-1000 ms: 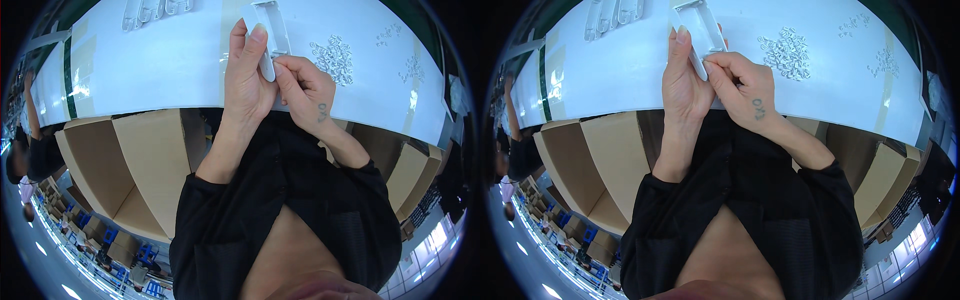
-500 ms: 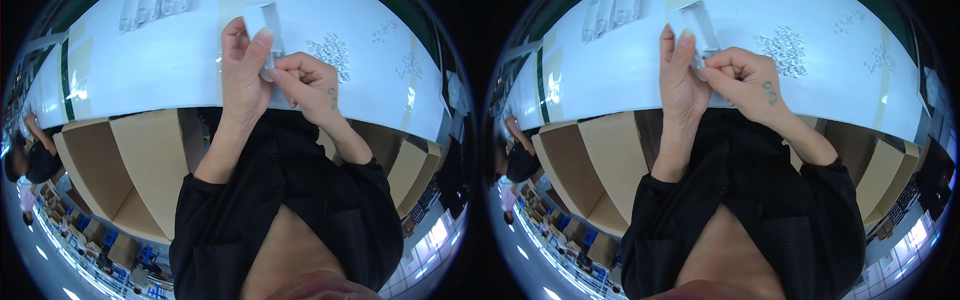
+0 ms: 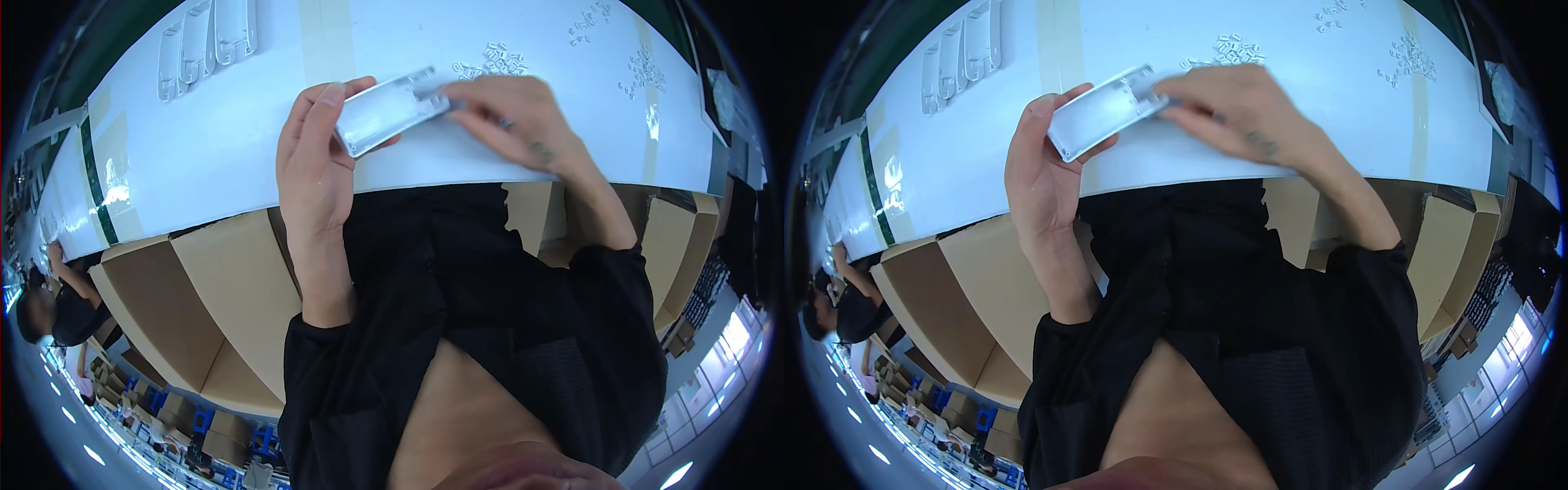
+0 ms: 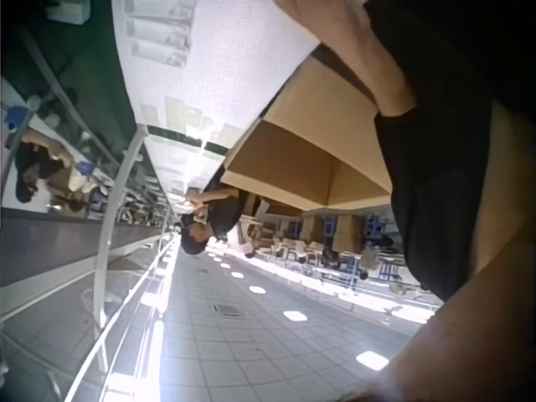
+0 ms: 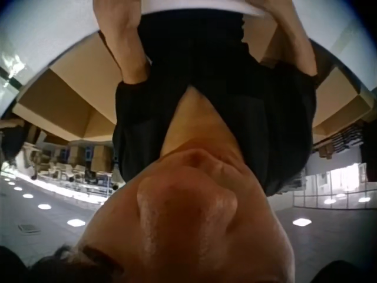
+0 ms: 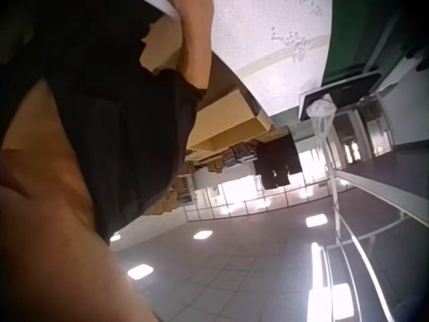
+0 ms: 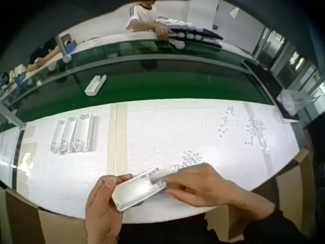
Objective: Manually assemble small white components into plastic housings and organize them in rows or boxes.
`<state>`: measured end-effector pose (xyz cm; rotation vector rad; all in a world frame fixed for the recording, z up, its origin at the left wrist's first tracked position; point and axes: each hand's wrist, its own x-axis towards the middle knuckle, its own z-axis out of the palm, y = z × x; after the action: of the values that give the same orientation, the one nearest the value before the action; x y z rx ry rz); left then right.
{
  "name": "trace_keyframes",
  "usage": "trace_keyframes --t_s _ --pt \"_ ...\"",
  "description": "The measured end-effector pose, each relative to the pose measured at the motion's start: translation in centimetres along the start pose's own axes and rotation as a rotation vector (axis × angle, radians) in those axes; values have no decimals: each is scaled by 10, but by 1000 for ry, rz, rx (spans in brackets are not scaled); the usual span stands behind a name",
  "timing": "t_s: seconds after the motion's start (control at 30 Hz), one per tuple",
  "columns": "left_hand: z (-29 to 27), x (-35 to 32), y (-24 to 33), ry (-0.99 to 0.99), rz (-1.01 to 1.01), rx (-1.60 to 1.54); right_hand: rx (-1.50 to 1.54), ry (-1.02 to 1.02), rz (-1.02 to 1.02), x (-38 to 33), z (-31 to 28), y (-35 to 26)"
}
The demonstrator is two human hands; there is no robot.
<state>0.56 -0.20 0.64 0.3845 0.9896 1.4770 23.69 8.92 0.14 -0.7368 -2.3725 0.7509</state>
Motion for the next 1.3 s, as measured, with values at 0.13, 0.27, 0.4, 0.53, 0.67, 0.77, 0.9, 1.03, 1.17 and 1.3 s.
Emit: trace_keyframes --t_s 0.13,0.27,0.4,0.53,0.67,0.77,0.9,1.03,1.17,1.3 --pt "-9 2 1 84 12 -56 -129 -94 -62 12 -24 23" --pt "-13 2 1 120 35 -158 -235 -246 -135 31 -28 23" --pt "-14 1 3 123 58 -212 -393 -387 -246 37 -35 38" --pt "-14 1 2 221 42 -250 -599 -502 -280 42 -38 37" --pt "-9 2 3 243 37 -256 -571 -488 -300 44 -39 38" --pt "-7 2 2 241 25 -260 -548 -484 -300 44 -40 39" --pt "-12 3 -3 220 0 -266 -501 -484 -289 45 -39 39" --pt "-20 4 -7 227 2 -317 -500 -483 -309 46 -33 40" --pt "-13 3 -2 181 -5 -320 -571 -544 -298 53 -35 31" --pt "-8 2 -4 139 -32 -302 -463 -510 -226 53 -37 32"
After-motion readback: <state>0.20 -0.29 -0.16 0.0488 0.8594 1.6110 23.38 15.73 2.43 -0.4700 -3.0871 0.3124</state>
